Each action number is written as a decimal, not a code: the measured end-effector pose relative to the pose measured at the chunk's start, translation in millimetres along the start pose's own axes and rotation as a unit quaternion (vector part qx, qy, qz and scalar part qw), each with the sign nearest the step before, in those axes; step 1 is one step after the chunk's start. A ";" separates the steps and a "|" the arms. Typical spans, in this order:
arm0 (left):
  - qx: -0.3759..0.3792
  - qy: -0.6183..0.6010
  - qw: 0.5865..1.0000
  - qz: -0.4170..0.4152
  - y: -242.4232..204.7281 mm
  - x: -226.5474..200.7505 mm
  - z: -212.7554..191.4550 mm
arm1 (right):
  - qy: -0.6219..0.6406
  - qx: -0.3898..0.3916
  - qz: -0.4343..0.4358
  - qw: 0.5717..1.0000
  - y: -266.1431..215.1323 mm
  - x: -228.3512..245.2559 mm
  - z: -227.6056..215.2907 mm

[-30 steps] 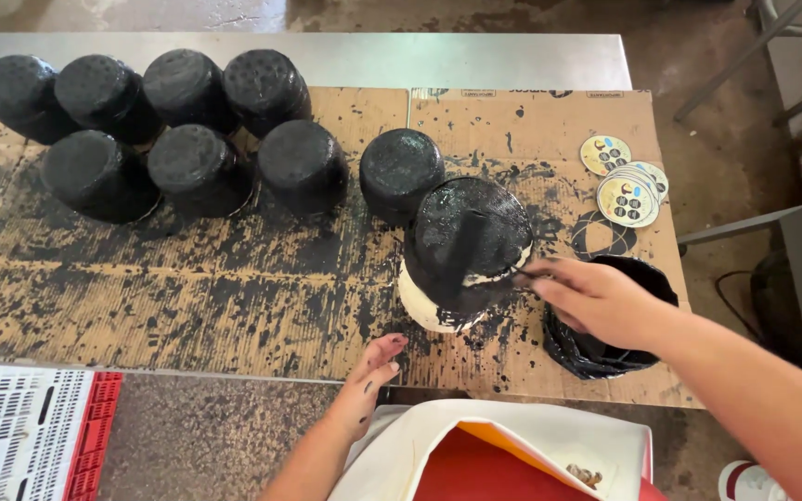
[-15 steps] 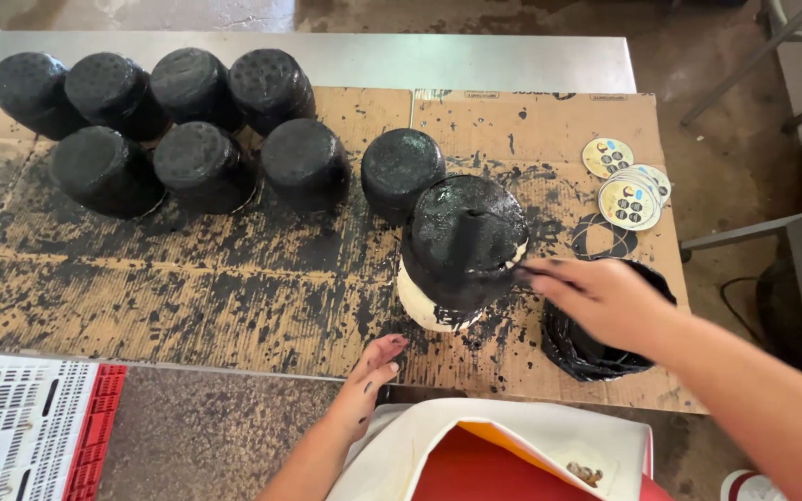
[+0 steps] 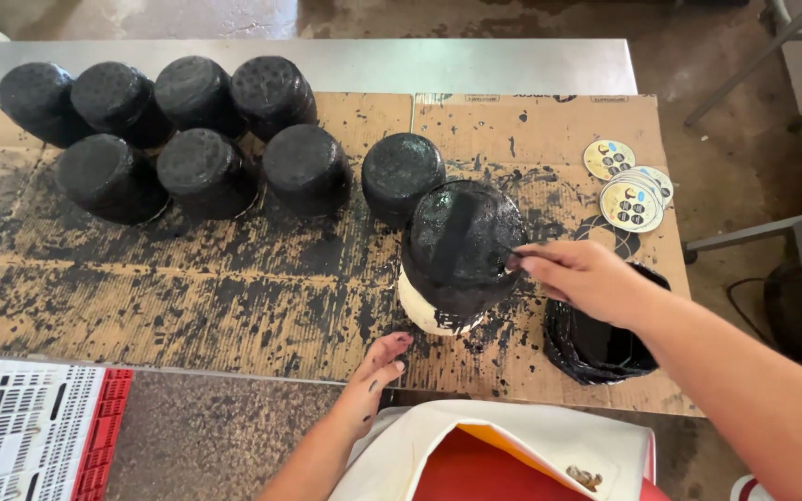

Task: Applying black coating and labels to cheese wheels at a waxing station before packing them into crates.

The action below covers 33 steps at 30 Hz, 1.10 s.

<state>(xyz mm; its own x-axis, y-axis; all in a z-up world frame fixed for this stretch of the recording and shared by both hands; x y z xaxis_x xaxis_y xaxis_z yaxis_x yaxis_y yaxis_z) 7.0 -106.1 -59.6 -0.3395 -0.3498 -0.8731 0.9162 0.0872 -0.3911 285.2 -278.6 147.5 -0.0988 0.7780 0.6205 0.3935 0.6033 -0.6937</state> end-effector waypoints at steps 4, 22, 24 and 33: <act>-0.001 0.021 1.000 0.009 -0.5 -3.2 -5.7 | -0.042 -0.001 -0.004 0.999 0.5 -11.0 -10.9; -0.033 0.024 0.998 -0.055 -21.1 -30.3 -9.6 | 0.557 0.058 -0.171 0.810 19.0 -159.0 92.0; -0.033 0.014 0.998 -0.054 -14.3 -10.0 -18.6 | 0.547 0.050 -0.168 0.819 16.4 -147.0 85.8; -0.016 0.036 0.997 -0.068 -10.7 -20.4 -20.8 | 0.381 0.026 -0.233 0.894 36.7 -152.8 91.1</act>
<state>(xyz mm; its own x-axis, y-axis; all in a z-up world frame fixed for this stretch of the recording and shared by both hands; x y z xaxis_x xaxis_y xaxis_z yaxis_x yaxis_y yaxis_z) -0.3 -80.6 -43.7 -0.4763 -0.2926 -0.8292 0.8534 0.0735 -0.5161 231.5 -359.4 -6.2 0.4188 0.1067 0.9018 0.4275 0.8530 -0.2995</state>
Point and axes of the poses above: each hand's wrist, its own y-axis towards the middle knuckle, its own z-axis out of the palm, x = y × z, the point moved 4 cm from there along y, towards the middle knuckle, and after that the axes turned 14 degrees about x, right-handed, at the moved point
